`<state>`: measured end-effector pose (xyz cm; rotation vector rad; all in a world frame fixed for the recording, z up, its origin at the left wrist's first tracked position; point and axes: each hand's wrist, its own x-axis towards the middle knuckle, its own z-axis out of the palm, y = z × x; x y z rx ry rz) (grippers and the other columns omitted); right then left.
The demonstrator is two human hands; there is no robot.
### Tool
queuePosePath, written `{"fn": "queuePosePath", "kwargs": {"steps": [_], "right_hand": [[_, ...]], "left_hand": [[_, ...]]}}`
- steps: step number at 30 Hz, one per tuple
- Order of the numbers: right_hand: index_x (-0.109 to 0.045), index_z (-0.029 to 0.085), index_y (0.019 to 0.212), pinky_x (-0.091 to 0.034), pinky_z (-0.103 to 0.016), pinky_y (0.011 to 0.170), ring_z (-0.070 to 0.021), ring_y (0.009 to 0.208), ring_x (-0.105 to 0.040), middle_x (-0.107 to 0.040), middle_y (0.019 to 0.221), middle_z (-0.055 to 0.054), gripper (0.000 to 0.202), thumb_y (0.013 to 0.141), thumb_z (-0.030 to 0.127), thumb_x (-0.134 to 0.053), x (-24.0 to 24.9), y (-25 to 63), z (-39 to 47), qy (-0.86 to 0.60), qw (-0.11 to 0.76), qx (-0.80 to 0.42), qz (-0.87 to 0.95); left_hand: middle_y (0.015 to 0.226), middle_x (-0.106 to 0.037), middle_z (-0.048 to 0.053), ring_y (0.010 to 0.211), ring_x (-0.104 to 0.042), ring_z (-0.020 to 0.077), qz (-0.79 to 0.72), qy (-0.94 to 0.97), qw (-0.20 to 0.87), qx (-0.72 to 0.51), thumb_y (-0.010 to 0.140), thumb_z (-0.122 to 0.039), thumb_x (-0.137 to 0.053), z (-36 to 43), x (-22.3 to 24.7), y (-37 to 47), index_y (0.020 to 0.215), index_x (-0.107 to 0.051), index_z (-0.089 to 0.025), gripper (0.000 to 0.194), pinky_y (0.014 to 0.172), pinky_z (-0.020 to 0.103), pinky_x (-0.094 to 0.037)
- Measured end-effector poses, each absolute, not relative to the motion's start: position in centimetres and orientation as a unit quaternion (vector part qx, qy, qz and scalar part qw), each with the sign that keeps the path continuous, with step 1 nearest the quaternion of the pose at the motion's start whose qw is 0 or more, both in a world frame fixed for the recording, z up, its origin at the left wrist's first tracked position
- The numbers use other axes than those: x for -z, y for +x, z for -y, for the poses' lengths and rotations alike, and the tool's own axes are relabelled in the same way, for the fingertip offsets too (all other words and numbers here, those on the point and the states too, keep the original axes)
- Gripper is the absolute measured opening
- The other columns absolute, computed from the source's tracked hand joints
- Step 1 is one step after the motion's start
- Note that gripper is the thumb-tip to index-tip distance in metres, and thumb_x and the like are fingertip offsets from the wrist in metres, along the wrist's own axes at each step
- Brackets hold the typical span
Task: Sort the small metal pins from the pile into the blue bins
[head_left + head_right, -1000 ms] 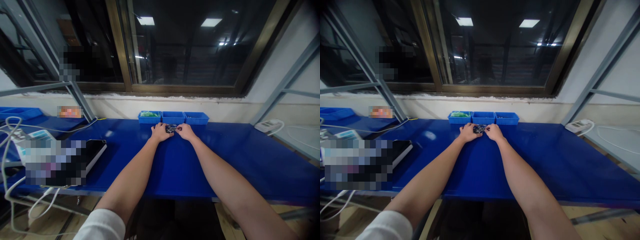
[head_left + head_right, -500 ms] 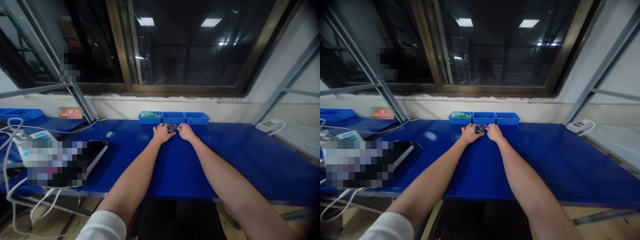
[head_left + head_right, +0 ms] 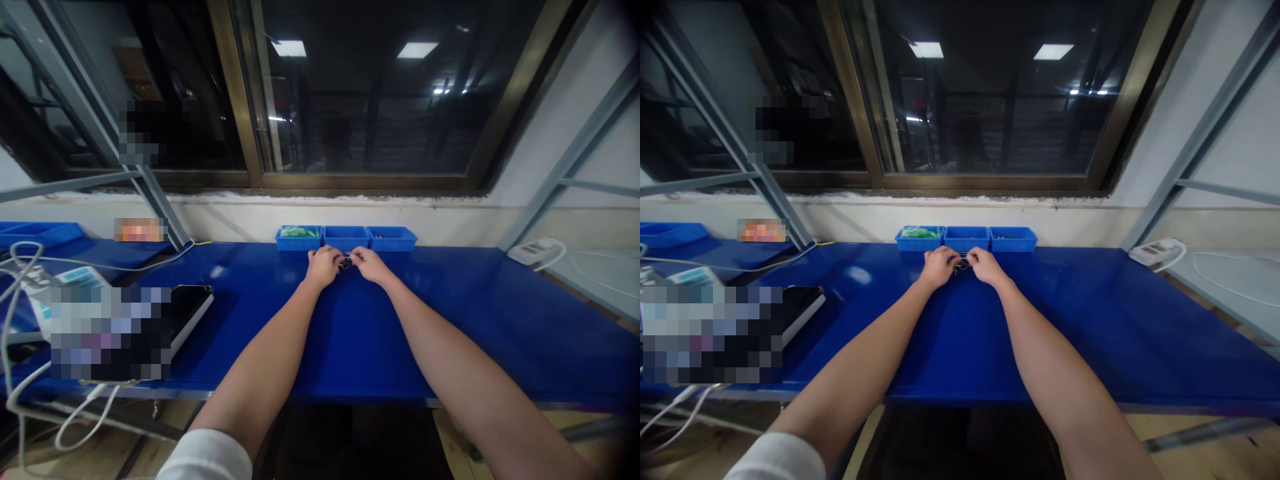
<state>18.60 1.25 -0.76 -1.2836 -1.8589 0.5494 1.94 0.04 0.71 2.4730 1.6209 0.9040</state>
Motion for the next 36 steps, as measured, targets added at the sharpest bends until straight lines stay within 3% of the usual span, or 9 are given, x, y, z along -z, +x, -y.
{"fn": "queuePosePath", "kwargs": {"steps": [6, 15, 18, 21, 26, 36], "right_hand": [[-0.060, 0.017, 0.074, -0.037, -0.022, 0.048, -0.0106, 0.051, -0.051, -0.064, 0.063, -0.002, 0.021, 0.066, 0.035, -0.064, 0.2, 18.5, -1.1, -0.451, 0.493, -0.406, 0.624], [-0.065, 0.017, 0.068, -0.033, -0.022, 0.045, -0.0099, 0.050, -0.051, -0.066, 0.065, -0.003, 0.020, 0.062, 0.036, -0.065, 0.2, 18.8, -1.0, -0.419, 0.505, -0.454, 0.602], [-0.066, 0.017, 0.068, -0.038, -0.024, 0.051, -0.0125, 0.054, -0.053, -0.065, 0.064, -0.002, 0.018, 0.065, 0.035, -0.061, 0.2, 18.9, -1.1, -0.449, 0.526, -0.380, 0.614], [-0.066, 0.018, 0.071, -0.044, -0.029, 0.065, -0.0168, 0.065, -0.056, -0.066, 0.069, -0.003, 0.016, 0.068, 0.030, -0.057, 0.0, 19.3, -1.0, -0.512, 0.546, -0.211, 0.629], [-0.067, 0.018, 0.089, -0.039, -0.038, 0.087, -0.0237, 0.091, -0.054, -0.067, 0.093, -0.007, 0.024, 0.071, 0.022, -0.051, -0.1, 20.0, -0.9, -0.582, 0.501, 0.035, 0.639], [-0.060, 0.018, 0.109, -0.031, -0.050, 0.089, -0.0326, 0.110, -0.037, -0.057, 0.116, -0.012, 0.039, 0.072, 0.025, -0.053, 0.2, 21.9, -2.0, -0.678, 0.459, 0.048, 0.572]], "left_hand": [[0.105, -0.064, 0.002, 0.104, -0.053, 0.0187, -0.521, 0.792, 0.026, -0.316, 0.085, -0.028, -0.054, 0.0, -1.0, 1.8, 0.088, -0.067, -0.025, 0.014, 0.091, 0.037, -0.029], [0.104, -0.064, 0.000, 0.103, -0.054, 0.0182, -0.519, 0.788, 0.025, -0.331, 0.081, -0.029, -0.060, -0.2, -0.8, 2.0, 0.084, -0.067, -0.025, 0.009, 0.093, 0.036, -0.029], [0.107, -0.063, 0.001, 0.104, -0.054, 0.0199, -0.515, 0.791, 0.023, -0.331, 0.079, -0.034, -0.062, -0.2, -0.7, 1.9, 0.091, -0.066, -0.026, 0.015, 0.092, 0.037, -0.030], [0.113, -0.061, 0.003, 0.109, -0.052, 0.0221, -0.532, 0.780, 0.013, -0.329, 0.077, -0.034, -0.063, -0.1, -0.7, 1.7, 0.104, -0.062, -0.027, 0.028, 0.091, 0.037, -0.031], [0.119, -0.057, 0.006, 0.116, -0.047, 0.0242, -0.566, 0.757, -0.006, -0.328, 0.080, -0.030, -0.057, -0.1, -0.6, 1.6, 0.110, -0.057, -0.026, 0.031, 0.093, 0.039, -0.031], [0.120, -0.055, 0.008, 0.115, -0.047, 0.0254, -0.618, 0.724, 0.008, -0.307, 0.081, -0.033, -0.052, -0.6, -0.4, 1.5, 0.111, -0.055, -0.024, 0.032, 0.094, 0.042, -0.034]]}}
